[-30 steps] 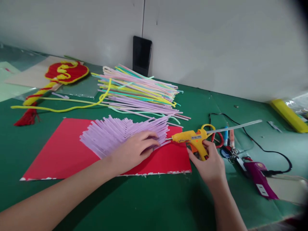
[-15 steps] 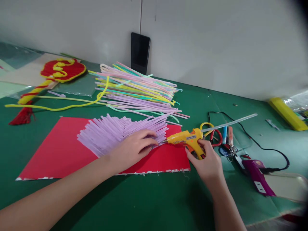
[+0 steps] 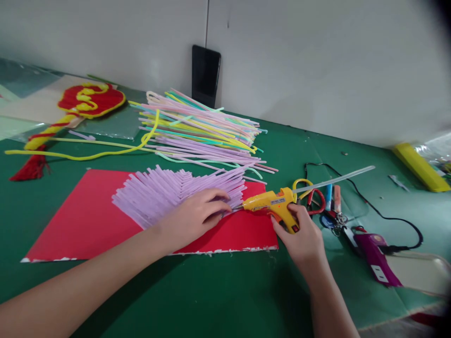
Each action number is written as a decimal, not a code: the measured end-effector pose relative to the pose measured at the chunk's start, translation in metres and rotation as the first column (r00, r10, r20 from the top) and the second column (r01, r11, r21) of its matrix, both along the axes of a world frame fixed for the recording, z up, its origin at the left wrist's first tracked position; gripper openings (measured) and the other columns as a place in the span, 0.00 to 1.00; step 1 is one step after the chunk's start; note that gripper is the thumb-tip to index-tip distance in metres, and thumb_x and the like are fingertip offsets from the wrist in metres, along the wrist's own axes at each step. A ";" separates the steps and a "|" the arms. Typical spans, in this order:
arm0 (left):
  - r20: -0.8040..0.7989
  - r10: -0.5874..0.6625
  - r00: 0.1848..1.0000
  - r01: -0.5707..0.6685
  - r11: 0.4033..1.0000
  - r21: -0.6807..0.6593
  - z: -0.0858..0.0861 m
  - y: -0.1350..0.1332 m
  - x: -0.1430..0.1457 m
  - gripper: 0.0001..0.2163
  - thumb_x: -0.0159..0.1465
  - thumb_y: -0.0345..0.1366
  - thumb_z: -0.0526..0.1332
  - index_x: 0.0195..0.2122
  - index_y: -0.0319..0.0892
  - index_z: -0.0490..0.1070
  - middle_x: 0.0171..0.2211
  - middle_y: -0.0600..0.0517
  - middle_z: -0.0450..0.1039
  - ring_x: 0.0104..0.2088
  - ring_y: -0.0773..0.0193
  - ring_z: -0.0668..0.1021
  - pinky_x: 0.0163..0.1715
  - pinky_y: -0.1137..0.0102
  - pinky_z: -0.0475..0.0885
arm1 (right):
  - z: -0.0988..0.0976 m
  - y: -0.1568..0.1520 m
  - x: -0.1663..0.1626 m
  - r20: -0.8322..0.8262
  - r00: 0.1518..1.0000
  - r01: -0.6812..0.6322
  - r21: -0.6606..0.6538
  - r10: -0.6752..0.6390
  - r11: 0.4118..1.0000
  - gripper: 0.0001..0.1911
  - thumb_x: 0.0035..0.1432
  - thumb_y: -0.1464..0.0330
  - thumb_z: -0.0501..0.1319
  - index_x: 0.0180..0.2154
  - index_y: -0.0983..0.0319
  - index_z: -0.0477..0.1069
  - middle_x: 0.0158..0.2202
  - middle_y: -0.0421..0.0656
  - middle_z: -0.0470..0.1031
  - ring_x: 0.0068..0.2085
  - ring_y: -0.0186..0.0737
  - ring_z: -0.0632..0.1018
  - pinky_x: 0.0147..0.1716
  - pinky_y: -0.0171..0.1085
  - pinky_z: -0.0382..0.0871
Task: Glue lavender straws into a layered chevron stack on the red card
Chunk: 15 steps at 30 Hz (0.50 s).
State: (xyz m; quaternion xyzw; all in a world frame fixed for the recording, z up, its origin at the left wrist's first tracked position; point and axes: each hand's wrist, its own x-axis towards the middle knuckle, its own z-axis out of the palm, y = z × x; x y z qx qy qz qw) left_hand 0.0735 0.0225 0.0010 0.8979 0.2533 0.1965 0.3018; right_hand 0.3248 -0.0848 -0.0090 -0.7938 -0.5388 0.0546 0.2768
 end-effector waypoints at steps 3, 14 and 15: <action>0.003 -0.003 1.000 0.003 1.000 0.001 0.000 0.001 0.000 0.12 0.64 0.26 0.55 0.44 0.45 0.73 0.52 0.49 0.67 0.52 0.59 0.71 0.54 0.61 0.67 | 0.000 0.000 0.001 0.002 1.000 0.000 0.005 0.000 1.000 0.18 0.50 0.57 0.61 0.41 0.58 0.66 0.37 0.44 0.74 0.34 0.41 0.76 0.31 0.36 0.70; 0.002 -0.013 1.000 0.013 1.000 0.002 -0.001 0.000 -0.001 0.12 0.64 0.25 0.55 0.45 0.44 0.72 0.52 0.48 0.66 0.53 0.59 0.70 0.55 0.60 0.65 | 0.003 0.000 0.000 0.030 0.999 -0.016 0.008 0.015 1.000 0.16 0.51 0.58 0.59 0.40 0.59 0.66 0.36 0.44 0.74 0.34 0.40 0.76 0.31 0.34 0.69; 0.003 -0.012 1.000 0.012 1.000 0.004 -0.001 0.000 -0.001 0.12 0.64 0.25 0.55 0.45 0.44 0.72 0.52 0.48 0.66 0.53 0.59 0.70 0.55 0.60 0.66 | 0.003 0.000 0.000 0.028 0.999 -0.017 0.010 0.017 1.000 0.16 0.51 0.58 0.59 0.40 0.59 0.66 0.36 0.44 0.74 0.34 0.40 0.76 0.31 0.34 0.69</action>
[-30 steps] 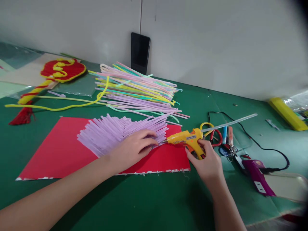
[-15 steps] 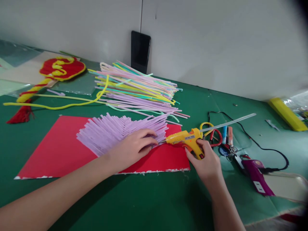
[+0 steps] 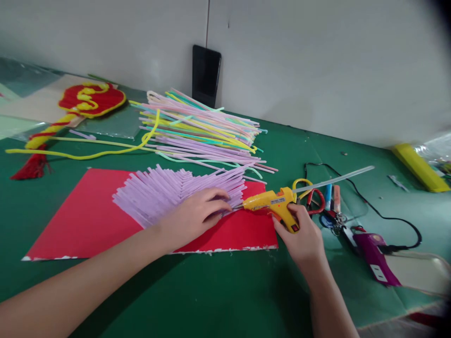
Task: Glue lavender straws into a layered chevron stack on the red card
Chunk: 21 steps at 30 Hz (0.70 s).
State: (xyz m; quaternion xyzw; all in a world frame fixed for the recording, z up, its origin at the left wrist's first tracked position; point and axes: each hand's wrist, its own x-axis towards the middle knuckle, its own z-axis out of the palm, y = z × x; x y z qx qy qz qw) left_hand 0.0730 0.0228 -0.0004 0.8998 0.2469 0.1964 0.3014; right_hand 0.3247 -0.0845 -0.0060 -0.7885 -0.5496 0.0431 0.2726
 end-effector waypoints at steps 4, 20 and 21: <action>0.006 0.001 1.000 -0.001 1.000 0.001 0.000 0.000 0.000 0.12 0.64 0.25 0.55 0.44 0.44 0.73 0.52 0.48 0.67 0.52 0.59 0.71 0.55 0.60 0.66 | 0.000 0.000 0.000 0.010 1.000 -0.002 0.000 0.002 1.000 0.16 0.51 0.58 0.60 0.40 0.59 0.66 0.36 0.44 0.74 0.33 0.40 0.76 0.31 0.34 0.69; -0.003 -0.008 1.000 0.008 1.000 0.005 -0.001 0.001 -0.001 0.12 0.65 0.25 0.55 0.45 0.44 0.72 0.52 0.48 0.66 0.52 0.60 0.70 0.55 0.60 0.66 | -0.002 -0.001 0.002 -0.009 1.000 -0.014 0.003 0.014 1.000 0.15 0.52 0.59 0.59 0.40 0.59 0.66 0.37 0.44 0.74 0.35 0.41 0.76 0.31 0.35 0.69; -0.002 -0.009 1.000 0.009 1.000 0.006 -0.001 0.001 -0.001 0.12 0.65 0.25 0.55 0.45 0.44 0.72 0.52 0.48 0.66 0.52 0.60 0.70 0.55 0.61 0.66 | -0.002 -0.001 0.002 -0.012 1.000 -0.011 0.001 0.011 1.000 0.15 0.51 0.59 0.59 0.40 0.59 0.66 0.37 0.44 0.74 0.34 0.41 0.76 0.31 0.35 0.69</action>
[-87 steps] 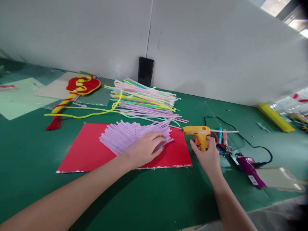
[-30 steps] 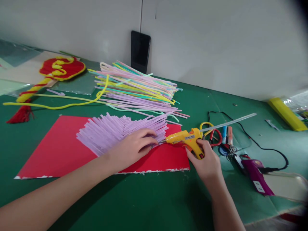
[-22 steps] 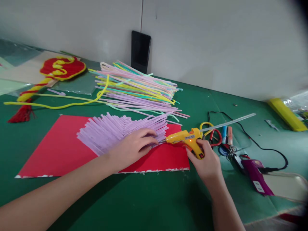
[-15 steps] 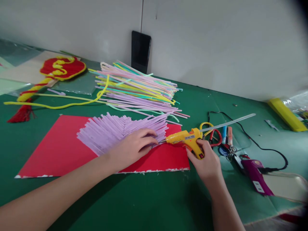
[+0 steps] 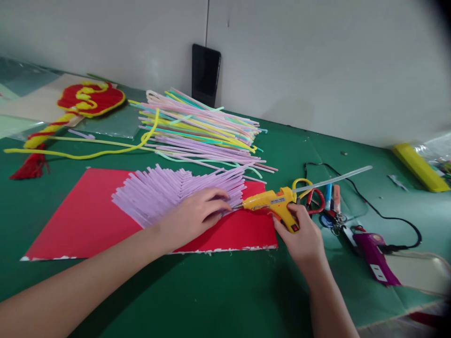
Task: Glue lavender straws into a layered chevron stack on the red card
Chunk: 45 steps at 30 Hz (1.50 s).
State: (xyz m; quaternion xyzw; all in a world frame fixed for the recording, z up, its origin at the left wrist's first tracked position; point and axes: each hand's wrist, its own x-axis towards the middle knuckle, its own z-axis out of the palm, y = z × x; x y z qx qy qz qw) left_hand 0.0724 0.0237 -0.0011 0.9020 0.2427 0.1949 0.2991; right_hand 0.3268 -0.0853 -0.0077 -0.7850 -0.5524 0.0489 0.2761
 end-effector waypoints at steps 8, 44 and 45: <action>0.025 -0.005 1.000 0.005 1.000 0.005 0.000 -0.001 0.000 0.11 0.65 0.25 0.55 0.44 0.43 0.72 0.52 0.48 0.67 0.52 0.60 0.71 0.55 0.61 0.66 | 0.001 0.000 -0.001 0.000 1.000 0.001 -0.006 -0.001 1.000 0.15 0.52 0.59 0.59 0.40 0.59 0.66 0.36 0.44 0.75 0.34 0.41 0.76 0.31 0.35 0.69; 0.022 -0.006 1.000 0.006 1.000 -0.016 0.001 0.000 -0.001 0.11 0.65 0.26 0.54 0.45 0.44 0.72 0.51 0.48 0.66 0.52 0.60 0.70 0.54 0.61 0.66 | 0.003 0.000 0.005 -0.012 0.999 0.038 0.034 -0.038 0.999 0.14 0.51 0.59 0.59 0.38 0.59 0.65 0.34 0.43 0.74 0.32 0.39 0.75 0.30 0.34 0.69; 0.020 -0.007 1.000 0.007 1.000 -0.019 0.001 0.000 -0.001 0.11 0.65 0.26 0.54 0.45 0.44 0.72 0.51 0.48 0.66 0.52 0.60 0.70 0.54 0.61 0.66 | 0.003 0.000 0.005 -0.016 0.999 0.040 0.032 -0.039 0.999 0.14 0.51 0.59 0.59 0.38 0.59 0.65 0.34 0.42 0.74 0.32 0.39 0.75 0.30 0.34 0.69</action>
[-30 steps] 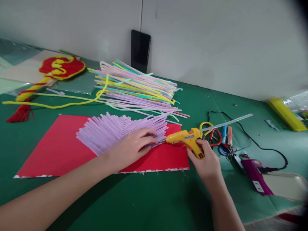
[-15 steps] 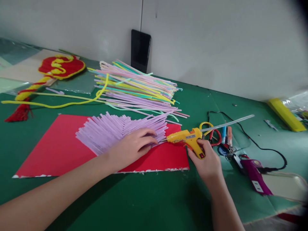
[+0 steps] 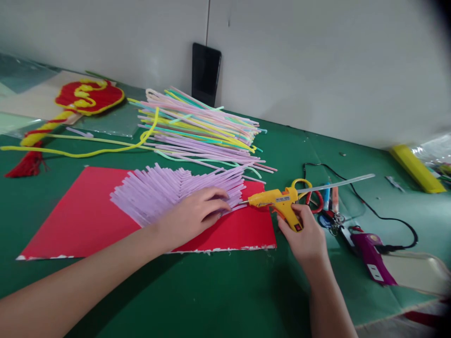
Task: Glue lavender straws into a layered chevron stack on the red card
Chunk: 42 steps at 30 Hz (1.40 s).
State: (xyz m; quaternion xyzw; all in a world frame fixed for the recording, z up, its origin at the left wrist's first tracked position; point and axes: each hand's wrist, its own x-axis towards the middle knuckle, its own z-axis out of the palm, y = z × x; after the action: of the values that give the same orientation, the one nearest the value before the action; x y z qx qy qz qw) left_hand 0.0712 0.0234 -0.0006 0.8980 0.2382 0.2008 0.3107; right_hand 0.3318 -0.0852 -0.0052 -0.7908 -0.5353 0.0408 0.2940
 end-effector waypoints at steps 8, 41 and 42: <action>0.007 -0.001 1.000 0.001 1.000 0.003 0.002 0.000 0.001 0.11 0.66 0.27 0.53 0.44 0.44 0.72 0.51 0.48 0.67 0.51 0.60 0.71 0.54 0.61 0.66 | 0.000 0.001 0.002 0.000 0.999 0.036 0.005 -0.036 0.999 0.15 0.50 0.58 0.59 0.38 0.59 0.65 0.33 0.42 0.74 0.30 0.38 0.75 0.29 0.35 0.69; 0.008 -0.006 1.000 0.006 1.000 0.009 0.002 0.000 0.001 0.11 0.66 0.26 0.53 0.44 0.44 0.72 0.51 0.48 0.66 0.52 0.60 0.70 0.54 0.62 0.66 | 0.001 0.001 -0.005 0.004 1.000 -0.024 -0.032 0.024 0.999 0.14 0.51 0.59 0.60 0.39 0.59 0.65 0.34 0.43 0.74 0.32 0.39 0.75 0.30 0.34 0.69; 0.006 -0.006 1.000 0.006 1.000 0.007 0.002 0.000 0.001 0.11 0.66 0.26 0.53 0.44 0.44 0.72 0.51 0.48 0.66 0.52 0.60 0.70 0.54 0.62 0.66 | 0.001 0.000 -0.005 0.006 1.000 -0.017 -0.028 0.017 0.999 0.14 0.51 0.59 0.60 0.39 0.59 0.65 0.34 0.43 0.74 0.32 0.39 0.75 0.29 0.34 0.69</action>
State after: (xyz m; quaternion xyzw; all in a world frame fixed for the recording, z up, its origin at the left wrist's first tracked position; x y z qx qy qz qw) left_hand 0.0723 0.0237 0.0010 0.8992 0.2339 0.2035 0.3087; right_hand 0.3273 -0.0849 -0.0039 -0.7905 -0.5422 0.0481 0.2807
